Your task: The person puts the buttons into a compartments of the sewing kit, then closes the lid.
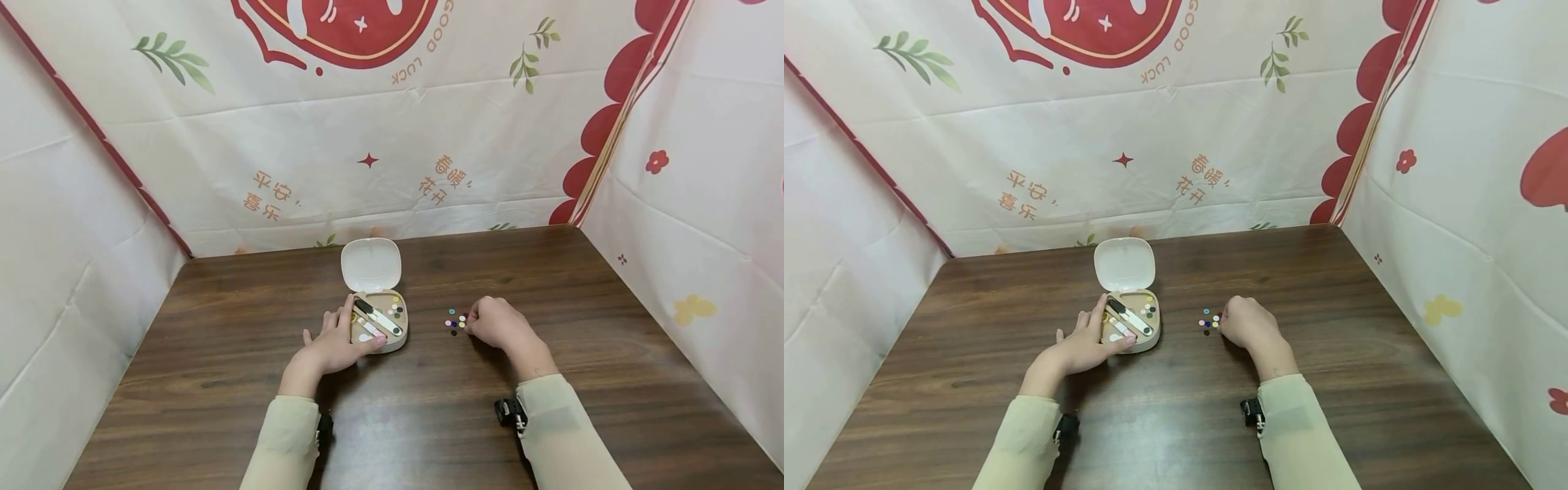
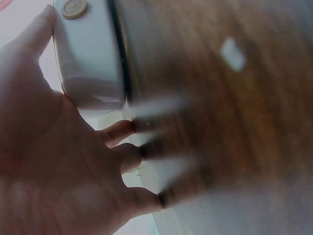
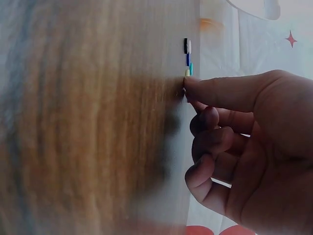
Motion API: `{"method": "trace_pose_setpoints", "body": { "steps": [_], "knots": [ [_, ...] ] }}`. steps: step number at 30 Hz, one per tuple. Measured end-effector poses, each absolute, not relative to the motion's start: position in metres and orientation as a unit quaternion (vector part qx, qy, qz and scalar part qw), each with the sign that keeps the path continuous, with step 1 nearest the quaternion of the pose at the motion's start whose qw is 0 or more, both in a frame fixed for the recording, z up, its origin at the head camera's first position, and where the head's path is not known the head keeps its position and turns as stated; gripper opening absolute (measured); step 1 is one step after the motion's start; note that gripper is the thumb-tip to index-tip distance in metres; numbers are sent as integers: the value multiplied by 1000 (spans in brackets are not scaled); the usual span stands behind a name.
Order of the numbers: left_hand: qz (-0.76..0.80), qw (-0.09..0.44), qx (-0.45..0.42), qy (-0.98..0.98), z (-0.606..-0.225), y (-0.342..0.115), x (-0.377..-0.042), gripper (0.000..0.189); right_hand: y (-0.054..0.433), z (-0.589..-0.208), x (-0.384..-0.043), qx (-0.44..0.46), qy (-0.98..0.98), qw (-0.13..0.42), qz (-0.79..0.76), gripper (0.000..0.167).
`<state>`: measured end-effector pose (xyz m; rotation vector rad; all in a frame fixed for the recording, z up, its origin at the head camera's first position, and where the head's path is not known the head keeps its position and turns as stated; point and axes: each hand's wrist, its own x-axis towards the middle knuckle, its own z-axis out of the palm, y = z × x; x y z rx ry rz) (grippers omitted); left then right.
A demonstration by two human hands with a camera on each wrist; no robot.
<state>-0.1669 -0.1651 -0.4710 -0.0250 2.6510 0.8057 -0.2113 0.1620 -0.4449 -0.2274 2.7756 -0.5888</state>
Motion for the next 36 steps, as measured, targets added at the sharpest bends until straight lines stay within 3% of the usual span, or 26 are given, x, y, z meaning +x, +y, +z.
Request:
{"method": "trace_pose_setpoints", "body": {
  "steps": [8, 16, 26, 36],
  "knots": [
    [285, 183, -7, 941, -465, -163, -163, 125, 157, -442, -214, -76, 969, 131, -196, 13],
    [286, 178, -4, 942, -457, -162, -157, 122, 151, -441, -217, -73, 970, 147, -181, 17],
    [283, 190, -7, 940, -471, -166, -169, 126, 148, -437, -217, -68, 975, 147, -154, 44],
    [291, 182, 1, 939, -463, -168, -166, 125, 141, -434, -215, -51, 976, 155, -144, 43]
  ]
}}
